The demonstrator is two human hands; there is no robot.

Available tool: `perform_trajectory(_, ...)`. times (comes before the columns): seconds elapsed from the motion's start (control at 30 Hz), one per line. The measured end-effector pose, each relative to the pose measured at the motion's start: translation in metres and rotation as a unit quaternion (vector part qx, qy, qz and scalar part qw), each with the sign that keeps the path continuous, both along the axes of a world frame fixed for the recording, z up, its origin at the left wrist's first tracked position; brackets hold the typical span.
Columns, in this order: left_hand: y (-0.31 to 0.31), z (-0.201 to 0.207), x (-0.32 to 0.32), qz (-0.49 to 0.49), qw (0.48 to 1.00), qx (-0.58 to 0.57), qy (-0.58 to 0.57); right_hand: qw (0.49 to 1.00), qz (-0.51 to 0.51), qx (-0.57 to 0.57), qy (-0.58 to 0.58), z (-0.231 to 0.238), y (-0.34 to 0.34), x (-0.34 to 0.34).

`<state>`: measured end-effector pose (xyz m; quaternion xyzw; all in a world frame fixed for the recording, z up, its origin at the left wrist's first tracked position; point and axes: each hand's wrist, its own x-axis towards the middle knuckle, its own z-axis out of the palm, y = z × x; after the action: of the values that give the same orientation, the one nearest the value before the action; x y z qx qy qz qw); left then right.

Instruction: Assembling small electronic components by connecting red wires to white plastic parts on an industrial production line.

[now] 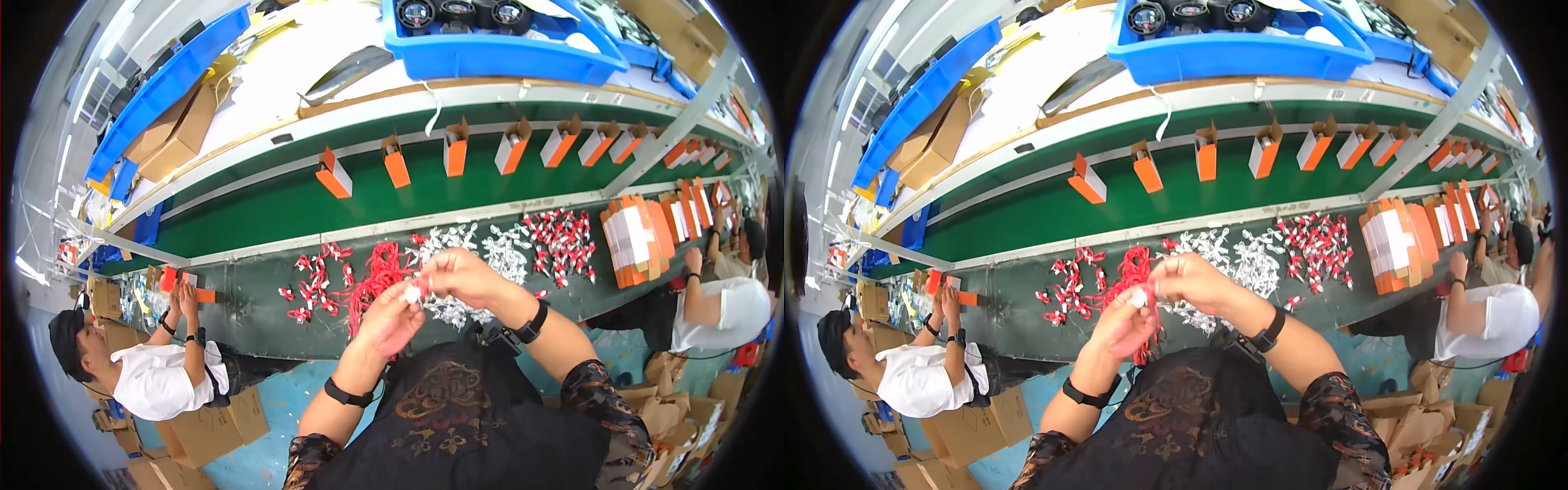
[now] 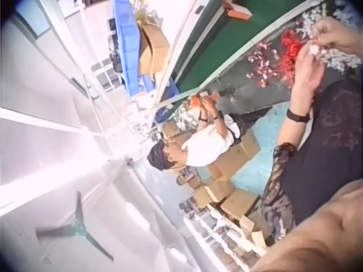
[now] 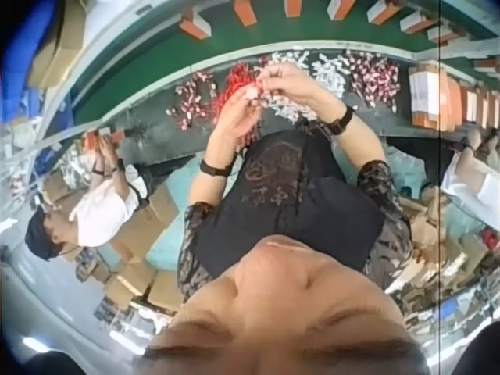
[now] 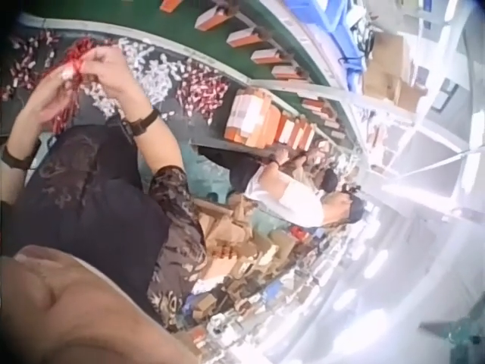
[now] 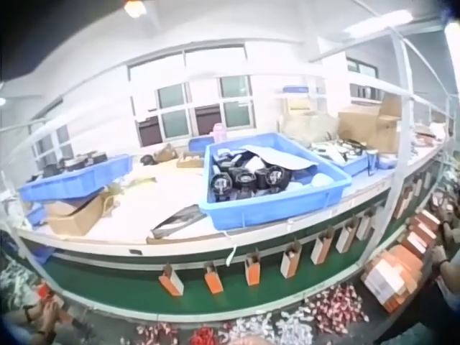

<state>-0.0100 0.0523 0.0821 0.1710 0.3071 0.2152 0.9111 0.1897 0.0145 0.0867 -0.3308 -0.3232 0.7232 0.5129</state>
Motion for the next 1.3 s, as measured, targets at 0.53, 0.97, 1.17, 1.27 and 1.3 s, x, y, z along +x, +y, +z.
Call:
perform_trajectory(0.53, 0.101, 0.010, 0.048, -0.112, 0.688, 0.617, 0.366, 0.945, -0.178, -0.052, -0.270, -0.044, 0.080, 0.021)
perform_trajectory(0.97, 0.359, -0.166, 0.098, 0.097, 0.615, 0.699, 0.351, 0.805, -0.156, -0.014, -0.573, -0.103, 0.046, 0.074)
perform_trajectory(1.17, 0.390, -0.134, 0.077, -0.115, 0.654, 0.636, 0.394, 0.759, -0.122, -0.010, -0.640, -0.107, 0.006, 0.080)
perform_trajectory(1.27, 0.406, -0.115, 0.066, -0.227, 0.651, 0.601, 0.404, 0.755, -0.144, 0.006, -0.640, -0.108, -0.010, 0.078)
perform_trajectory(1.3, 0.416, -0.108, 0.064, -0.262, 0.647, 0.587, 0.410, 0.755, -0.145, 0.008, -0.639, -0.108, -0.013, 0.076)
